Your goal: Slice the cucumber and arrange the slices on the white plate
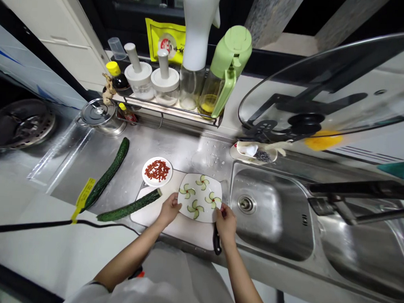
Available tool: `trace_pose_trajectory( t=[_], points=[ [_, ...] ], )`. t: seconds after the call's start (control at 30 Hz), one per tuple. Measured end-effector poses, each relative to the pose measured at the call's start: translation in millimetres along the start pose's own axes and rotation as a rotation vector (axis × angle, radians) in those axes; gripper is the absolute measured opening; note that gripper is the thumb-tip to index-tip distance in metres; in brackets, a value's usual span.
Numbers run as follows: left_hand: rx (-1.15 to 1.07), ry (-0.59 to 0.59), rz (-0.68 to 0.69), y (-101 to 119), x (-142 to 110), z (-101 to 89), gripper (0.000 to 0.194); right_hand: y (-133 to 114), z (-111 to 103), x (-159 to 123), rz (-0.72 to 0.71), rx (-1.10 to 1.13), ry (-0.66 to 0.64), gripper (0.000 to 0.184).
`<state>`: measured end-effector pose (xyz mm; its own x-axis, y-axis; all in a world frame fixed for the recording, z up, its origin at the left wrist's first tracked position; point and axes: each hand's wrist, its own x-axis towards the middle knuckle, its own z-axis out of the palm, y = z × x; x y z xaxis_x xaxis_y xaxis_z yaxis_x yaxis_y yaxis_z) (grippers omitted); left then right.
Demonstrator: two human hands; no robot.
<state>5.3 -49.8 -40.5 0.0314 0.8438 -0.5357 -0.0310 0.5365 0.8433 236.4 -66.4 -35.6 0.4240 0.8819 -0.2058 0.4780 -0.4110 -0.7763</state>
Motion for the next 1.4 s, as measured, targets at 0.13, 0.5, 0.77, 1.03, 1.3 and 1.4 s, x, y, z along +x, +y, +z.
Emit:
trace_pose_trajectory(
  t=[0.13, 0.5, 0.77, 1.03, 1.3, 1.4],
  points=[
    [-0.03, 0.018, -0.023, 18.7, -10.8, -4.6, 0.038, -13.4, -6.8, -3.4, 0.053, 0.128, -0.053, 0.035],
    [-0.081, 0.042, -0.056, 62.0, -49.2, -29.5, 0.049, -57.9, -18.8, -23.4, 0.129, 0.471, -0.185, 0.032],
    [-0.093, 0.018, -0.034, 68.3, -62.1, -40.4, 0.052, -78.3, -17.2, -38.5, 0.25, 0.794, -0.312, 0.04],
    [-0.116, 0.024, -0.024, 73.3, -63.8, -40.5, 0.052, -88.4, -11.6, -51.3, 0.394, 0.856, -0.388, 0.061],
    [-0.089, 0.008, -0.041, 74.3, -67.8, -37.6, 0.055, -79.6, 2.7, -58.0, 0.402, 0.932, -0.34, 0.07],
    [-0.071, -0.029, 0.014, 69.9, -69.6, -32.8, 0.054, -73.8, -5.4, -53.2, 0.445, 0.993, -0.343, 0.07]
  ],
)
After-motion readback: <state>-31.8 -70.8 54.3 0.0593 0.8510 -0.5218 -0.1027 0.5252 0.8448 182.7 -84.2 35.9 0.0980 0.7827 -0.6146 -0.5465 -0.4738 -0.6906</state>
